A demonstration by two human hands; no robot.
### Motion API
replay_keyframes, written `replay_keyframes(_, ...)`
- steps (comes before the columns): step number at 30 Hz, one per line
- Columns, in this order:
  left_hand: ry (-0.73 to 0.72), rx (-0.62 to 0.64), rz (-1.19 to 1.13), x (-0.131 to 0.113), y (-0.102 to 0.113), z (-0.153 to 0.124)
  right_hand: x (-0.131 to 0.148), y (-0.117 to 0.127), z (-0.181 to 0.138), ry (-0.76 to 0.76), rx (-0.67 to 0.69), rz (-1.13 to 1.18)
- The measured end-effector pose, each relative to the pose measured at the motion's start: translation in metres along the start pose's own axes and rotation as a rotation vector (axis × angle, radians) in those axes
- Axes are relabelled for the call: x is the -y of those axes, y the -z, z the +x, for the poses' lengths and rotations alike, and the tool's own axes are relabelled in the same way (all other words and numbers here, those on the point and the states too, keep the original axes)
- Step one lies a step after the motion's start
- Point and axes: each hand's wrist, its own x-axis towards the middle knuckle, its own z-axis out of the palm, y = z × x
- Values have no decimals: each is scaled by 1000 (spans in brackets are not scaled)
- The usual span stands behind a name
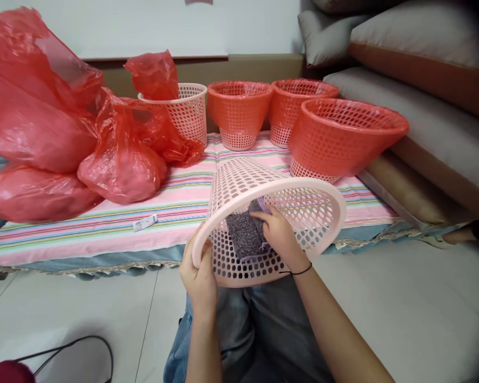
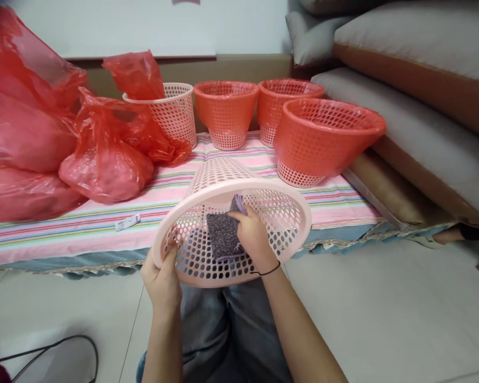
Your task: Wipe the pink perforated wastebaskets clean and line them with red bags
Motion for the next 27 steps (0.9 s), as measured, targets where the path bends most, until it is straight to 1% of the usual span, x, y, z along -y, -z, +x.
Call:
replay_keyframes(2, -13, 11, 9, -3, -2, 0, 11, -5, 0, -4, 116, -113)
replay_keyframes(4, -30, 30, 26, -6, -3, -1, 24, -14, 0, -3, 205, -202)
replay_keyframes(8, -51, 46, 38, -9, -4, 0, 41, -30, -1, 25, 341, -276)
replay_keyframes(11, -41, 32, 43, -8, -3, 0, 43, -33, -1, 0, 384, -249)
replay_keyframes(14, -24, 10, 58, -3, -2, 0, 37, -31, 2, -27, 403, -186)
replay_keyframes(18, -28, -9, 75, 0, -2, -1, 31, -29, 6, -19, 411, -136)
replay_keyframes(21, -41, 12, 57, -2, -3, -1, 27, -30, 7, -8, 380, -54)
replay_keyframes(23, -50, 20, 64, -4, -3, -1, 24, -31, 7, 1, 361, 42)
replay_keyframes(25, -50, 20, 70, -4, -2, 0, 20, -33, 8, -1, 353, 220)
replay_keyframes(27, -38, 14, 67, -3, -2, 0, 14, -36, 9, -70, 342, 451)
